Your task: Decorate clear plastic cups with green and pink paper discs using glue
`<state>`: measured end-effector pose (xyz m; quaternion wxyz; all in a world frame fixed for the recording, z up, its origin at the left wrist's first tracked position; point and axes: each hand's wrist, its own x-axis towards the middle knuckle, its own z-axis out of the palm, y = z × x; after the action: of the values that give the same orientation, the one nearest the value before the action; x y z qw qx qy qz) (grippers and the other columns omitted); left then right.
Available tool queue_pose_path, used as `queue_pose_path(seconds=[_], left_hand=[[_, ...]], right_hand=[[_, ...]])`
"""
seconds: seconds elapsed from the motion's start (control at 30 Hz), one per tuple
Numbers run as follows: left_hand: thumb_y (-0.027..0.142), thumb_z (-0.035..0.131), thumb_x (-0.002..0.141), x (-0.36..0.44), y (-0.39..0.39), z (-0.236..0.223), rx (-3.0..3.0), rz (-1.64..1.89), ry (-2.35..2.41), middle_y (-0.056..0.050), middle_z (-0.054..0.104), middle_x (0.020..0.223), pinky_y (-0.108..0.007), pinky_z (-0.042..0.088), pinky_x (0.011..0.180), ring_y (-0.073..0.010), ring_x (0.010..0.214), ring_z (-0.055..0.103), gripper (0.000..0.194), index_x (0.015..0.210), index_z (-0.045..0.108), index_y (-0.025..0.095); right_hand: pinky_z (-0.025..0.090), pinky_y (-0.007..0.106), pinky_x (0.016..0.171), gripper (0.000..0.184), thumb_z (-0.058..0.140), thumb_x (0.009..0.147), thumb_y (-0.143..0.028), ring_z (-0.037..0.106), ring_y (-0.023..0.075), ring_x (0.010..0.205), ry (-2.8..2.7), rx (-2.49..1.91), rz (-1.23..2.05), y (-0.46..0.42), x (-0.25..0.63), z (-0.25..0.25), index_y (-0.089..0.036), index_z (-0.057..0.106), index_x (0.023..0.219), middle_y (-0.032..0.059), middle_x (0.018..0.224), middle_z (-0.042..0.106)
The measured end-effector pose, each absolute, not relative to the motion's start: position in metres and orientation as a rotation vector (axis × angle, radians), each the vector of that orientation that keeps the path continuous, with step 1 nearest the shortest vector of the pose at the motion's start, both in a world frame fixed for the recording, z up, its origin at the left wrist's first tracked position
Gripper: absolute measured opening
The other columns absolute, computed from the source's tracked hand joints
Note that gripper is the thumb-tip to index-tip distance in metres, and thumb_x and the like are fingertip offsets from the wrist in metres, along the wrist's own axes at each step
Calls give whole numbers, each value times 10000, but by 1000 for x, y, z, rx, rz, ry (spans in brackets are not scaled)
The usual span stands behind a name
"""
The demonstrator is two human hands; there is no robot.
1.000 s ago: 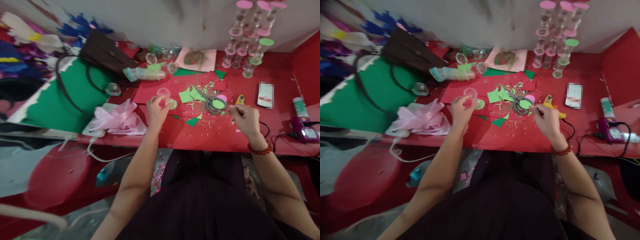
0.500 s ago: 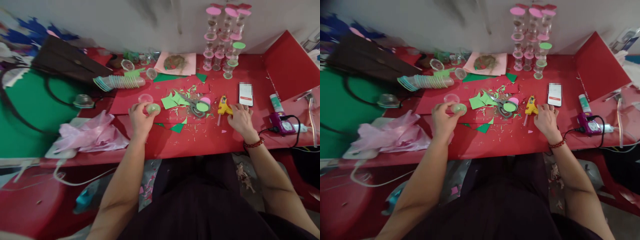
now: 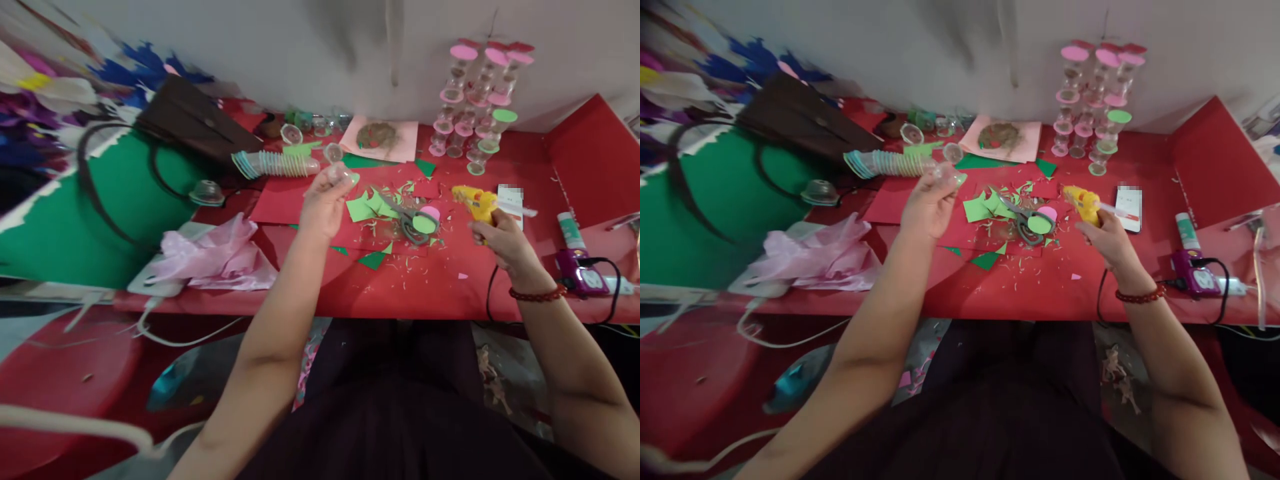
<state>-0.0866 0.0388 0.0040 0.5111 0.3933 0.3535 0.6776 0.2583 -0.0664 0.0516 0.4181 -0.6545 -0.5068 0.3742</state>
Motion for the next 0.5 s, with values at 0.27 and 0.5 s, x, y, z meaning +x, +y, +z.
queue_pose_path(seconds=[0.27, 0.5], left_hand=[[147, 934, 577, -38, 29, 3, 1043, 1383, 890, 9, 715, 1055, -284, 525, 860, -144, 914, 657, 611, 1129, 688, 239], [184, 958, 561, -42, 12, 8, 959, 1327, 814, 21, 732, 948, -304, 569, 854, -147, 865, 683, 502, 986, 694, 233]], right_hand=[[374, 243, 488, 516, 885, 769, -652, 461, 82, 529, -1233, -1041, 1362, -33, 209, 59, -236, 623, 924, -69, 633, 547], [389, 264, 484, 539, 784, 854, -735, 534, 121, 557, -1326, -1023, 1362, -39, 217, 32, -223, 708, 1003, -27, 635, 612]])
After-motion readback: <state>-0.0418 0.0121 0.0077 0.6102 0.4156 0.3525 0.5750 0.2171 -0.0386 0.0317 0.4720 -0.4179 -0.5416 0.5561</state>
